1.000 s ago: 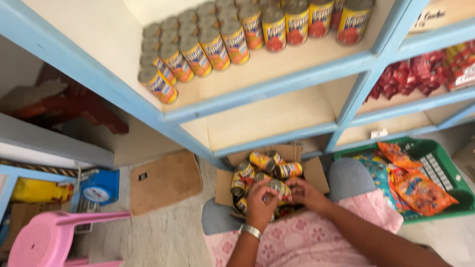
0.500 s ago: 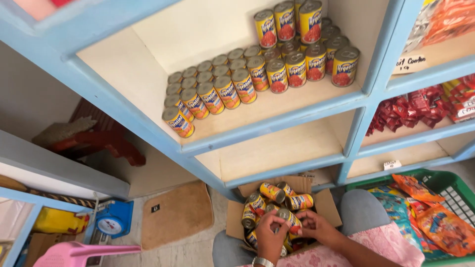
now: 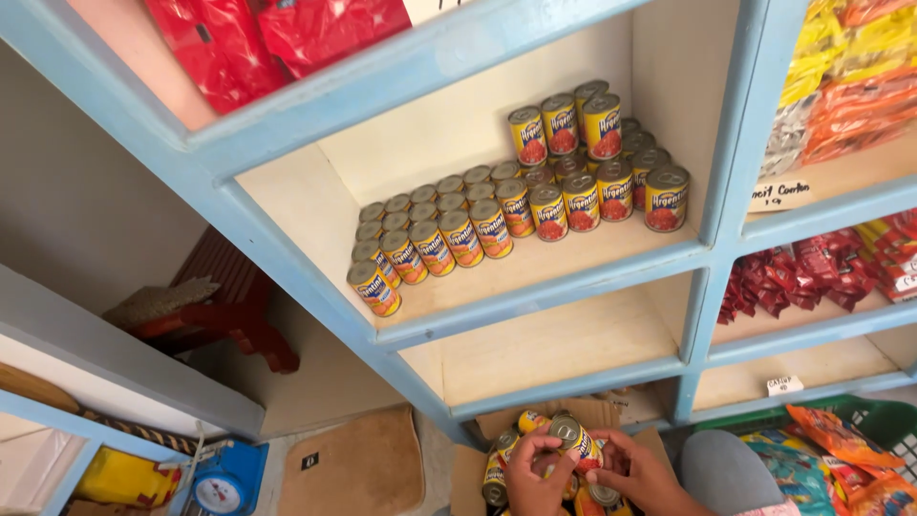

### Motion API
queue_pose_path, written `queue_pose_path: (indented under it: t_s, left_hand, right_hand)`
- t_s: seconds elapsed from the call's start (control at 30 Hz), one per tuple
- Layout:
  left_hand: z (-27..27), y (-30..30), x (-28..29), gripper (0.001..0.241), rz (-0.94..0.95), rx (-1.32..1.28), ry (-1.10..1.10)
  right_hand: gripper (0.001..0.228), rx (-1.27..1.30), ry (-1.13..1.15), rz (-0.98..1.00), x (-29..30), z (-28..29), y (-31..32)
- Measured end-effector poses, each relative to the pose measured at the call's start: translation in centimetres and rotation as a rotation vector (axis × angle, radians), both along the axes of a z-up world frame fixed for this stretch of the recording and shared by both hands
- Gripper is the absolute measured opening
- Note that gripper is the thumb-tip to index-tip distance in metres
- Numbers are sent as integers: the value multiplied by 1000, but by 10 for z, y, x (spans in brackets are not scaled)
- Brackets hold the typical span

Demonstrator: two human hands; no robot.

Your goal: Take canned goods from a cardboard box on the floor and stack them neatly on store shelves.

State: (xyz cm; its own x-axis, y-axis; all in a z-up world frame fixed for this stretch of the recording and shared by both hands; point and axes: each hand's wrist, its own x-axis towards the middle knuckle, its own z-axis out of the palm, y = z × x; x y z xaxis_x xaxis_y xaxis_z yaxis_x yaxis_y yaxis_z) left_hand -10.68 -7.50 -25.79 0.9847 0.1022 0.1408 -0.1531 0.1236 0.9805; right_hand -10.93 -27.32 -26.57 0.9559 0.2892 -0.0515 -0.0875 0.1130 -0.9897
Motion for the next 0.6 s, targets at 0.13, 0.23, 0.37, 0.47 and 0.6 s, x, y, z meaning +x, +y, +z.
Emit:
queue_pose_path:
  t_s: [0.13, 0.23, 0.37, 0.47, 0.6]
  left_hand:
    - [31, -4, 8, 27, 11, -11, 41]
    - [63, -9, 8, 32, 1, -89, 16]
    - [87, -15, 18, 45, -12, -189, -8]
    - [120, -18, 24, 54, -28, -273, -33]
    - [170, -24, 34, 55, -23, -160, -90]
  right_hand:
    - [65, -180, -176, -115, 10, 31, 1]
    - [64, -111, -146, -116, 8, 72, 1]
    - [58, -127, -236, -145, 19, 104, 0]
    - [54, -161, -357, -196, 27, 133, -2]
    - [56, -255, -525, -274, 39, 178, -6]
